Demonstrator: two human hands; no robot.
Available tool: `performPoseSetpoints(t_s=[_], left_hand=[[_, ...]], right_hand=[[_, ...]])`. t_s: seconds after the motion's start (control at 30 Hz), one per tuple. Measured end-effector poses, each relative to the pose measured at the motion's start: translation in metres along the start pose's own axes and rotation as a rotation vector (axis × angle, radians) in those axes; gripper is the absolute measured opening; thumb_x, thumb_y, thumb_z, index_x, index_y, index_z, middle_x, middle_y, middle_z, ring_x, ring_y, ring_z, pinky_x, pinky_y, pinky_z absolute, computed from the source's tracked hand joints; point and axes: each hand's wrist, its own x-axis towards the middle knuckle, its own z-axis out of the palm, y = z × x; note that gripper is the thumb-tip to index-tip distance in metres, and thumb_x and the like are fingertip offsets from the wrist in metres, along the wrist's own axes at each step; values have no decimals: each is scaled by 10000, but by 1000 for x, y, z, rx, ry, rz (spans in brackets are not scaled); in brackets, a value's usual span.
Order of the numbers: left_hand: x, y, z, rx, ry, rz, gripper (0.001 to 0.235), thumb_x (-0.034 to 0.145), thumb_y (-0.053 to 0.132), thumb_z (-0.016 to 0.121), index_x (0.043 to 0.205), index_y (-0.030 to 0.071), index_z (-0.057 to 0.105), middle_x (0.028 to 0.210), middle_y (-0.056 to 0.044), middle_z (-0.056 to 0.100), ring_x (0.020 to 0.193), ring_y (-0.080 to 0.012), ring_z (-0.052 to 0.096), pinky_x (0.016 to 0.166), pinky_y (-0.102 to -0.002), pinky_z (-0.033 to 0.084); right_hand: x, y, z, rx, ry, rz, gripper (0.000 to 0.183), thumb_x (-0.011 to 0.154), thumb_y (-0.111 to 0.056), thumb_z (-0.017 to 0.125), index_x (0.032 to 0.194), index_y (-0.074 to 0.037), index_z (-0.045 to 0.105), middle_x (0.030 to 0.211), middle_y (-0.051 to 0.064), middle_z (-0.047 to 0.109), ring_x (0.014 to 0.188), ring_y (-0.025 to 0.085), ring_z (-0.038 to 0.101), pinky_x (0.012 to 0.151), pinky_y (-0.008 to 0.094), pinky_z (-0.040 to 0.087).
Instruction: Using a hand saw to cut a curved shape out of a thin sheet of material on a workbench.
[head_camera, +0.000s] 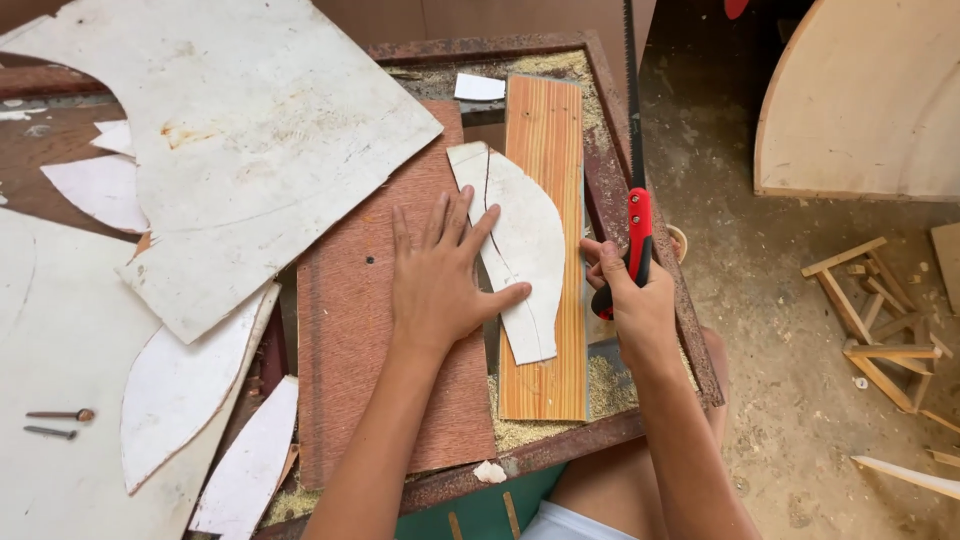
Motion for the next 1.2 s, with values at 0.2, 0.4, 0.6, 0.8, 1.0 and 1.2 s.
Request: performPoseSetpoints(t_s=[0.2, 0.4, 0.6, 0.8, 1.0, 1.2], left_hand=[[4, -1, 2, 11, -12, -17, 961, 751, 919, 473, 1525, 350, 499, 1681, -18, 346, 1562, -297, 256, 1207, -685, -52], [18, -16, 1, 55, -29, 59, 973, 763, 902, 453, 1551, 333, 428, 1684, -46, 292, 1555, -280, 236, 1196, -699, -38], [16, -23, 3, 66, 5, 168, 852, 867, 646, 492, 1592, 212, 380, 1677, -133, 270, 1539, -285, 269, 1205, -678, 30], [13, -22, 5, 38, 51, 161, 729, 904, 492, 511, 1567, 196, 436, 1655, -162, 329, 1519, -318, 330, 1228, -645, 47], [12, -21, 0, 39, 98, 164, 686, 916, 443, 519, 1550, 187, 462, 1650, -142, 350, 1517, -320, 343, 1242, -632, 66], [4, -24, -4, 74, 7, 239, 786, 885, 521, 485, 1580, 168, 385, 1664, -132, 314, 1521, -295, 312, 1242, -614, 82]], right_hand=[[-30, -28, -11, -211, -44, -64, 229, 1007, -244, 693, 951, -24, 727, 1068, 178, 749, 1033, 221, 708, 911, 384, 590], [-83, -20, -21, -373, -43, 18, 212, 971, -187, 666, 1104, -48, 755, 1015, 131, 755, 808, 199, 692, 767, 346, 595], [-103, 8, -10, -489, -118, -69, 271, 954, -223, 660, 1174, -82, 728, 997, 36, 697, 816, 154, 514, 739, 295, 412], [-104, 3, 11, -672, -14, -283, 263, 887, -253, 760, 1045, -46, 726, 1104, 72, 649, 1024, 208, 650, 902, 336, 508], [-108, -3, 28, -711, 38, -163, 299, 820, -261, 784, 1078, -112, 756, 1041, 6, 740, 932, 170, 692, 839, 305, 506], [-112, -11, 36, -689, 53, 12, 278, 896, -289, 708, 1136, -167, 775, 801, -26, 730, 666, 122, 592, 625, 282, 471]])
